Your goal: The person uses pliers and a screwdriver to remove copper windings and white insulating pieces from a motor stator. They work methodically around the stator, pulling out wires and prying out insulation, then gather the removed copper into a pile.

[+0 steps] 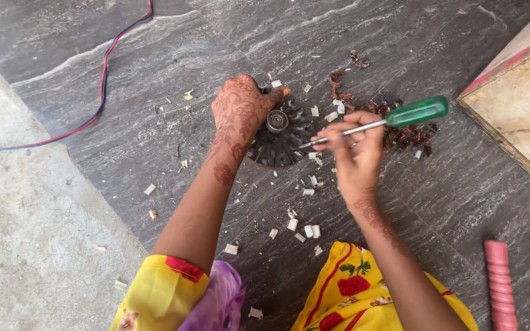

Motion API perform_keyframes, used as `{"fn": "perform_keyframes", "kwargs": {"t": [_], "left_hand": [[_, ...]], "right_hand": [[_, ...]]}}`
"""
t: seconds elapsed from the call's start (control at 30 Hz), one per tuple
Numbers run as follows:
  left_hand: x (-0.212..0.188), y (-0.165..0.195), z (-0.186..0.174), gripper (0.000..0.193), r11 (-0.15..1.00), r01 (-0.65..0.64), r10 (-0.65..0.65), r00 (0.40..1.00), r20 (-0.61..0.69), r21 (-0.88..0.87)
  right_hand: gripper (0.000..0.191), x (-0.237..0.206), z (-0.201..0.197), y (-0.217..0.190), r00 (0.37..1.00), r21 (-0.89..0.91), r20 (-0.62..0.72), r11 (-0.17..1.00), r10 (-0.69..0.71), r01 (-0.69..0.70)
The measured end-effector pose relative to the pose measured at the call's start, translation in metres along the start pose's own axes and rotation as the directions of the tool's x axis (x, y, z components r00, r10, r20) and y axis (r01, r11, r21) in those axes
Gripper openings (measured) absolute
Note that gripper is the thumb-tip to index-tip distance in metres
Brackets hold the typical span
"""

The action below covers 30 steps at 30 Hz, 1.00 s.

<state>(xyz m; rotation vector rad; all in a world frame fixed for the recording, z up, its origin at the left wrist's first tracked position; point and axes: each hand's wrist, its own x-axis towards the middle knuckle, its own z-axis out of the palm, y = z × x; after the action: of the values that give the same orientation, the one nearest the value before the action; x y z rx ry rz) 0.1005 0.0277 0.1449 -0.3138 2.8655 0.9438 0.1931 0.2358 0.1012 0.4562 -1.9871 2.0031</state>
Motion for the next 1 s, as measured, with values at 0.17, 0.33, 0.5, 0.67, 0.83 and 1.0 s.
{"fn": "perform_keyframes", "kwargs": {"t": [0.17,0.33,0.5,0.67,0.83,1.0], "left_hand": [[0.007,0.001,0.010,0.073,0.997,-0.028,0.027,1.000,0.014,0.078],[0.013,-0.010,0.016,0.077,0.984,-0.130,0.146,0.980,-0.133,0.122],[0.022,-0.017,0.011,0.081,0.993,-0.003,0.007,0.999,-0.032,0.121],[0.024,-0.025,0.006,0.080,0.998,0.025,-0.027,0.999,0.034,0.060],[0.023,-0.028,0.009,0.081,0.994,-0.033,0.038,0.998,-0.043,0.099],[0.018,-0.025,0.006,0.082,0.987,-0.079,0.090,0.993,-0.075,0.140]], "right_hand": [[0.047,-0.001,0.005,-0.004,0.997,0.052,0.050,0.996,0.065,-0.067],[0.043,-0.001,0.009,-0.010,0.998,0.063,0.041,0.996,0.057,-0.060],[0.041,-0.001,0.009,-0.008,0.996,0.092,0.044,0.993,0.072,-0.076],[0.034,0.000,0.014,-0.003,0.996,0.085,0.047,0.993,0.075,-0.078],[0.029,-0.001,0.014,-0.014,1.000,0.107,-0.017,0.994,-0.013,0.014],[0.025,-0.001,0.012,-0.024,0.998,0.107,-0.055,0.993,-0.035,0.040]]}}
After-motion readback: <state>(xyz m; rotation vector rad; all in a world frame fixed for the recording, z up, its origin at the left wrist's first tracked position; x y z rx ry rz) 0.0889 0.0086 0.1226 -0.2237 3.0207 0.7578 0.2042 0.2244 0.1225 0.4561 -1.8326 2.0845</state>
